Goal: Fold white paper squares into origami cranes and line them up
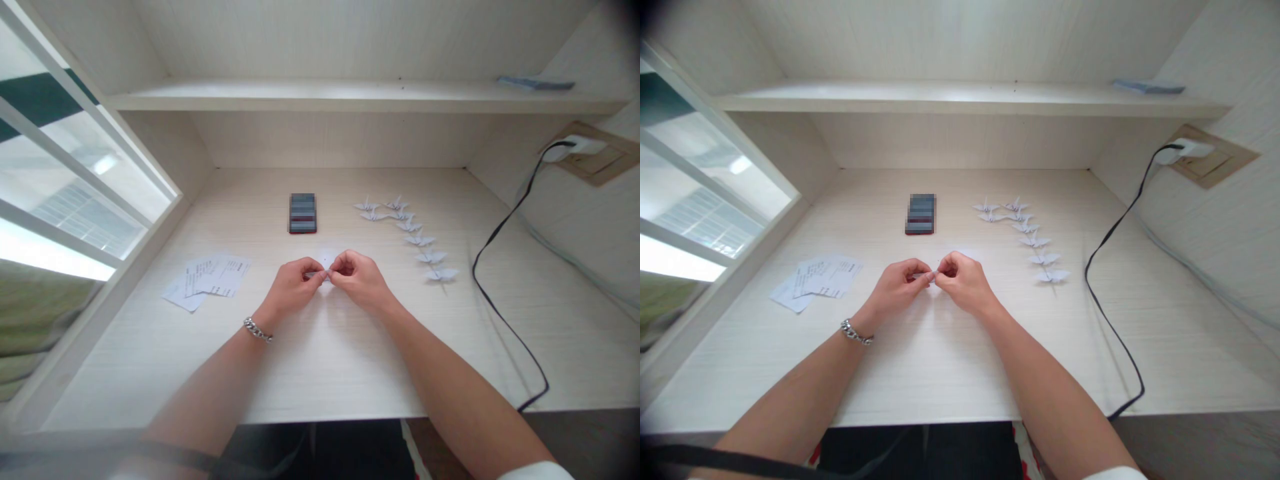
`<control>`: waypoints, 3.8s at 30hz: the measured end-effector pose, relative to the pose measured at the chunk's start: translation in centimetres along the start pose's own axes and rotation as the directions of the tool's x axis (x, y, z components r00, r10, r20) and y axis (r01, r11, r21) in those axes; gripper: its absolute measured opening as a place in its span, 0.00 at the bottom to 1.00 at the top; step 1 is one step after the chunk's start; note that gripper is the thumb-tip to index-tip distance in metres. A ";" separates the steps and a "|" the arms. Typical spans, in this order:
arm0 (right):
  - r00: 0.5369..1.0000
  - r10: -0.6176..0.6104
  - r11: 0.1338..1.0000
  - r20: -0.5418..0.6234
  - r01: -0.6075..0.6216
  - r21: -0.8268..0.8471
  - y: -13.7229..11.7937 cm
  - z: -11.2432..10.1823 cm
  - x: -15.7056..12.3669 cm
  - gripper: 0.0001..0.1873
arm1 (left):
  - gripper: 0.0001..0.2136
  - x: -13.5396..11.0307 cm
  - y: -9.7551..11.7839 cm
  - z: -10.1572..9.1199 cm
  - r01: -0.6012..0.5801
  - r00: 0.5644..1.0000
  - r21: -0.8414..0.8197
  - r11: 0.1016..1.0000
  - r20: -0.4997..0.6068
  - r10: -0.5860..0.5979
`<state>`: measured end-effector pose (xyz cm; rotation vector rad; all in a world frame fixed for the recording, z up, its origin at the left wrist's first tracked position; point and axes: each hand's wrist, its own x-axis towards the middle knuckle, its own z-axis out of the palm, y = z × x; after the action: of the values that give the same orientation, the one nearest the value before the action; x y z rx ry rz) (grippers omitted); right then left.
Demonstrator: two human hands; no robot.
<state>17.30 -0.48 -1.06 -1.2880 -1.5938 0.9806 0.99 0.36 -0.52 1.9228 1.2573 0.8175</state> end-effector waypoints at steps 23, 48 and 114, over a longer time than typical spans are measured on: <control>0.998 0.040 0.985 0.053 -0.048 0.167 0.4 -0.4 0.4 0.10 | 0.11 0.2 -0.6 -0.1 0.085 0.996 -0.247 0.965 0.020 -0.082; 1.000 -0.020 0.999 0.009 0.019 0.029 0.2 -0.3 0.3 0.07 | 0.11 0.5 -0.5 0.1 0.139 0.990 -0.398 0.907 0.091 -0.111; 0.995 0.073 0.960 0.067 -0.089 0.265 0.3 -0.1 0.6 0.10 | 0.12 0.3 -0.4 -0.1 0.132 0.991 -0.425 0.896 0.034 -0.129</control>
<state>17.42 0.13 -1.26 -1.1529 -1.4017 1.2478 0.81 0.73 -0.77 1.4726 1.0825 0.9282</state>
